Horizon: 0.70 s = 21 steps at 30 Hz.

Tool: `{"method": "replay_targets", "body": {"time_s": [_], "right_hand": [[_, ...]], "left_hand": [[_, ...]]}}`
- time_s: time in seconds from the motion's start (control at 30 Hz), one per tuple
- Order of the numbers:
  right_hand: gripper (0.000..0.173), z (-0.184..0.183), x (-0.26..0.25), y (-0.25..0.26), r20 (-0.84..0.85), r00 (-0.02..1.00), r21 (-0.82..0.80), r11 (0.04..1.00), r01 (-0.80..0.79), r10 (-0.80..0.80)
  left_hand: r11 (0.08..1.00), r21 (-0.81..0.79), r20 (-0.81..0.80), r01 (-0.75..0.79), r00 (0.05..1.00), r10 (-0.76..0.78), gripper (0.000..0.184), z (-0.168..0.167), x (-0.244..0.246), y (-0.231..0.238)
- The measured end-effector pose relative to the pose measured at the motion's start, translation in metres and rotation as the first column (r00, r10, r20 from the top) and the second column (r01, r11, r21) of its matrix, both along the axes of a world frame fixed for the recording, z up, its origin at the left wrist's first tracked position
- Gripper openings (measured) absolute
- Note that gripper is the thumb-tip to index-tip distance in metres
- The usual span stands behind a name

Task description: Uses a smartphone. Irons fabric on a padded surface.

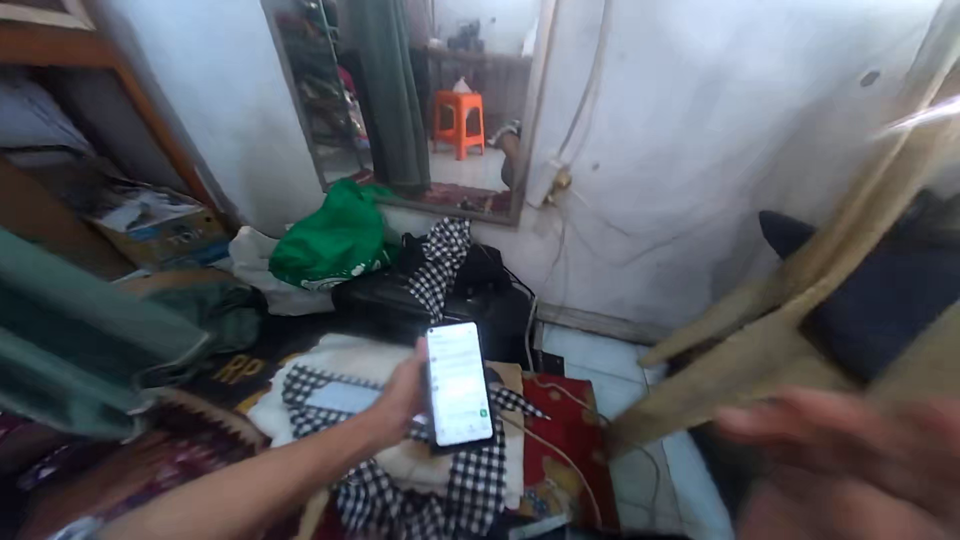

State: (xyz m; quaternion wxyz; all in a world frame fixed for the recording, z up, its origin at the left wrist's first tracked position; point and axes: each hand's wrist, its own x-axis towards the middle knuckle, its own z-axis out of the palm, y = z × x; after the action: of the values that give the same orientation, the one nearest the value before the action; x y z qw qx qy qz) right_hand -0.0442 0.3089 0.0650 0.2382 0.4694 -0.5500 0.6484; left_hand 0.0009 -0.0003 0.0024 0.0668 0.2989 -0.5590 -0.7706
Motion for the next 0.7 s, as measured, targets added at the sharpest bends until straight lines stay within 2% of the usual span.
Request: {"method": "replay_targets", "body": {"time_s": [0.1, 0.17, 0.23, 0.33, 0.5, 0.7], "right_hand": [[0.035, -0.078, -0.018, -0.038, 0.311, 0.950, 0.089, 0.996, -0.014, -0.014], [0.037, -0.124, -0.025, -0.056, 0.520, 0.854, 0.153, 0.982, -0.111, 0.016], [0.038, -0.153, -0.027, -0.071, 0.670, 0.742, 0.213, 0.955, -0.206, 0.011], [0.041, -0.169, -0.031, -0.083, 0.757, 0.653, 0.268, 0.908, -0.322, 0.009], [0.048, -0.170, -0.034, -0.085, 0.822, 0.558, 0.196, 0.863, -0.466, 0.115], [0.058, -0.170, -0.022, -0.086, 0.810, 0.550, 0.152, 0.832, -0.534, 0.206]], "left_hand": [[1.000, -0.010, 0.001, -0.009, 1.000, 0.009, 0.064, 0.002, 0.000, -0.001], [1.000, -0.019, 0.018, -0.020, 1.000, 0.020, 0.063, 0.001, -0.003, 0.002], [0.999, -0.029, 0.048, -0.031, 0.998, 0.033, 0.062, -0.002, -0.005, 0.004], [0.998, -0.039, 0.082, -0.040, 0.996, 0.043, 0.060, -0.008, -0.010, 0.011], [0.998, -0.062, 0.097, -0.023, 0.995, 0.029, 0.060, -0.012, -0.019, 0.020], [0.995, -0.100, 0.098, 0.004, 0.995, 0.006, 0.061, -0.016, -0.021, 0.028]]}}
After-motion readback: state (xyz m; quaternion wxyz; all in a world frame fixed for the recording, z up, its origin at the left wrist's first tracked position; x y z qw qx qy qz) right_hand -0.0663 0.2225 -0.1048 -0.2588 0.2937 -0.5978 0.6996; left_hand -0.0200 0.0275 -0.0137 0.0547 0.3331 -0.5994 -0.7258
